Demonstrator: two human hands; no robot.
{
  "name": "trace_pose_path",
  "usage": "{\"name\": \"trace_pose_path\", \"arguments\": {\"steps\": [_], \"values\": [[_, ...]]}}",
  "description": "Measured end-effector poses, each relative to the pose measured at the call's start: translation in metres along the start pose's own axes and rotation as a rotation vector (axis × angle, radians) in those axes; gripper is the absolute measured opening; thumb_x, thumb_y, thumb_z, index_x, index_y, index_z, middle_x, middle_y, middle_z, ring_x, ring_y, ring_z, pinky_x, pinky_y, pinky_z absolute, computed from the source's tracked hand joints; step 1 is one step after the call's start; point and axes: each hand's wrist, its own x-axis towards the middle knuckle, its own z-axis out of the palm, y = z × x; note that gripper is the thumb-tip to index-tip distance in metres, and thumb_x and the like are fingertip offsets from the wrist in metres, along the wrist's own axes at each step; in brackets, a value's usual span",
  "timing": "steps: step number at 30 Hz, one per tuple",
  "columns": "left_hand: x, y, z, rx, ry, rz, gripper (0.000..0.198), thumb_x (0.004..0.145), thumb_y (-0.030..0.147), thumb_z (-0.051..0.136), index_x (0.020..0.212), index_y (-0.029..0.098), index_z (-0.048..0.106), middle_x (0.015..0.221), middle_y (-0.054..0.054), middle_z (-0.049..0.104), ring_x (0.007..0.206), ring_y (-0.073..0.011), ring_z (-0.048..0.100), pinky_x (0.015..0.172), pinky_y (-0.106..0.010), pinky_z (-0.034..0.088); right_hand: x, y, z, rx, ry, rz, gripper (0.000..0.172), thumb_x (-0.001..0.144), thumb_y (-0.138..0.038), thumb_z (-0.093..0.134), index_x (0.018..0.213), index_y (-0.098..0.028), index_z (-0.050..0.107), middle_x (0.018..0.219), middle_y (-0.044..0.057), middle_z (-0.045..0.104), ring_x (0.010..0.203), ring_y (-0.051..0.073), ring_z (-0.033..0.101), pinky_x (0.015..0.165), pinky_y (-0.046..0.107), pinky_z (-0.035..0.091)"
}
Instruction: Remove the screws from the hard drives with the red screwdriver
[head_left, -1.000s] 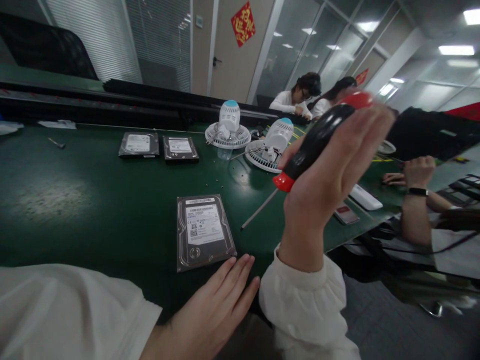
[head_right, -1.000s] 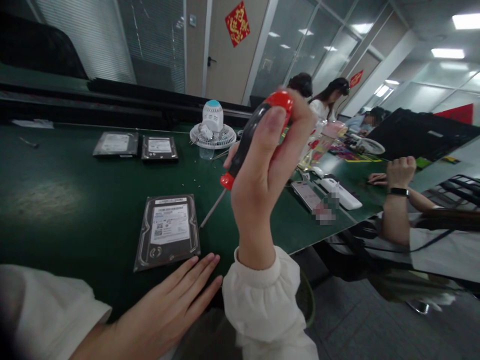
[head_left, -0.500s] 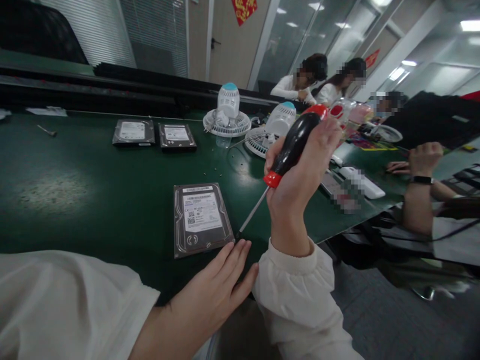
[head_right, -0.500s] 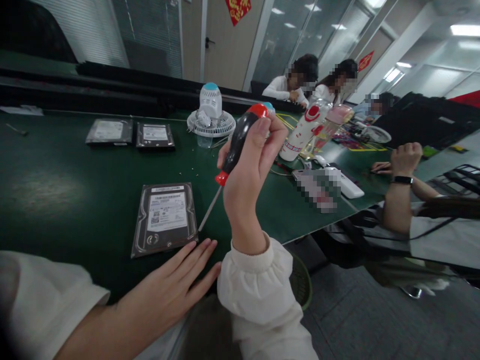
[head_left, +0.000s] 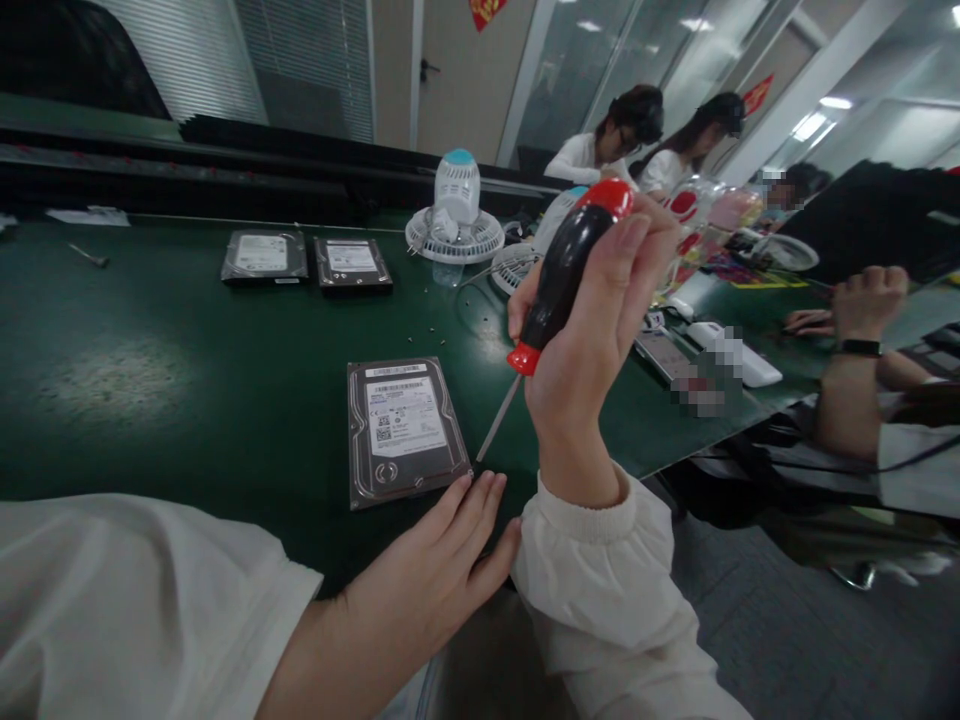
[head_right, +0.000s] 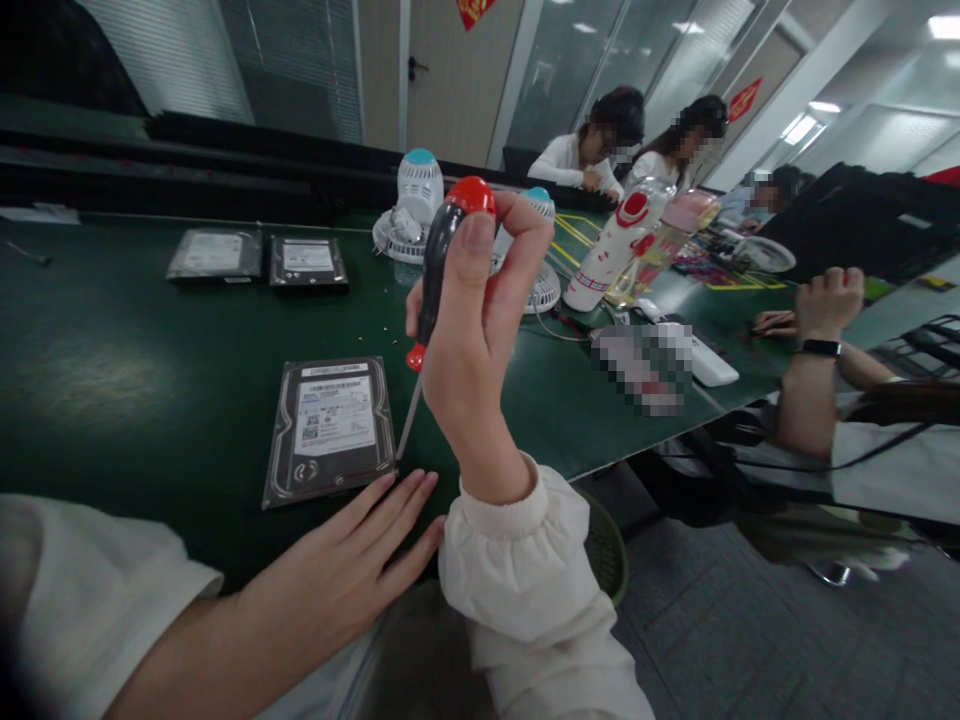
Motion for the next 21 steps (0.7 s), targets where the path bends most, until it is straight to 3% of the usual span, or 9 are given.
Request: {"name": "trace_pose_path", "arguments": {"steps": [8,14,21], "values": [[-0.0008,0.0001,0.0006,-0.008,-0.005,0.001,0.048,0.089,0.038,0.062,0.13,0.013,0.062,0.14,-0.02,0.065,0.132,-0.0336,0.059,0.116,-0.051,0.027,-0.0031,0.0048,0.0016,0.003,-0.021,-0.018,0.02,0.103,-0.048,0.025,0.108,-0.029,0.031,0.083,-0.003,0.04,0.043,0.005,0.034,0.039,0.023,0.027],[-0.0003,0.0,0.0001,0.004,-0.001,-0.001,0.042,0.094,0.035,0.054,0.129,0.013,0.061,0.138,-0.02,0.065,0.131,-0.0323,0.059,0.116,-0.051,0.026,-0.0057,0.003,0.0021,0.017,-0.042,-0.017,0.019,0.104,-0.048,0.027,0.108,-0.03,0.032,0.087,-0.003,0.042,0.043,0.003,0.037,0.037,0.022,0.027],[-0.0004,0.0002,-0.0006,0.013,-0.012,0.0,0.045,0.092,0.039,0.058,0.13,0.014,0.062,0.139,-0.019,0.065,0.132,-0.0324,0.059,0.116,-0.05,0.027,-0.0079,-0.0025,-0.0012,-0.043,-0.113,0.008,0.022,0.104,-0.049,0.025,0.11,-0.029,0.03,0.085,-0.004,0.04,0.046,0.002,0.041,0.039,0.019,0.031]]}}
